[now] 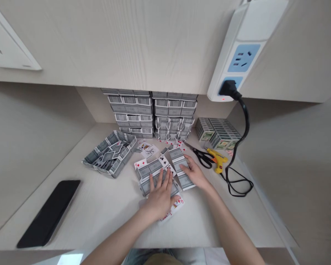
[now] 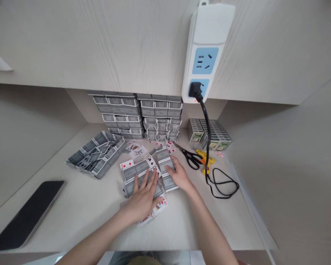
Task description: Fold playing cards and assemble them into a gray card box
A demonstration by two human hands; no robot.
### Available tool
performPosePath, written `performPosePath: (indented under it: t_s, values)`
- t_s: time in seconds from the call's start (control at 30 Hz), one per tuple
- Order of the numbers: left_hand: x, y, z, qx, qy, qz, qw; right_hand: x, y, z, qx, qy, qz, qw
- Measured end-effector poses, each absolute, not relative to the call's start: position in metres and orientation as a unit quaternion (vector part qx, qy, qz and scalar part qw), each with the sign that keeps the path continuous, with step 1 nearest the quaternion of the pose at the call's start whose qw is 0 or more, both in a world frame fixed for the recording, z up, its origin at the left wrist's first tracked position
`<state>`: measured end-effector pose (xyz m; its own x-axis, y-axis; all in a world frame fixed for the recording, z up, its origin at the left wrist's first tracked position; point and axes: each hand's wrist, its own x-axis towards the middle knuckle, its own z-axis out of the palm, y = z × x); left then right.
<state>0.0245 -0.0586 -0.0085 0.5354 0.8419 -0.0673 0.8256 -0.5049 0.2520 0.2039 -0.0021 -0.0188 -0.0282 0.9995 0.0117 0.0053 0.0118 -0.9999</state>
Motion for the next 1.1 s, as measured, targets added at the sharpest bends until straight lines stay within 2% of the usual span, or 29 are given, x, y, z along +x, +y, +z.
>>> performPosePath:
  t_s: [0.17, 0.47, 0.77, 1.1]
  values:
    - [0.023, -0.057, -0.007, 0.89, 0.442, 0.026, 0.107, 0.2, -0.003, -0.023, -0.503, -0.533, 0.48, 0.482]
    - [0.011, -0.039, 0.011, 0.905, 0.374, -0.099, 0.176, 0.205, 0.008, -0.043, -0.547, -0.523, 0.436, 0.487]
    - [0.015, -0.042, -0.004, 0.902, 0.414, 0.046, 0.11, 0.202, 0.013, -0.048, -0.564, -0.528, 0.389, 0.502]
    - [0.018, -0.032, -0.012, 0.909, 0.387, 0.137, 0.077, 0.205, 0.013, -0.047, -0.552, -0.485, 0.446, 0.512]
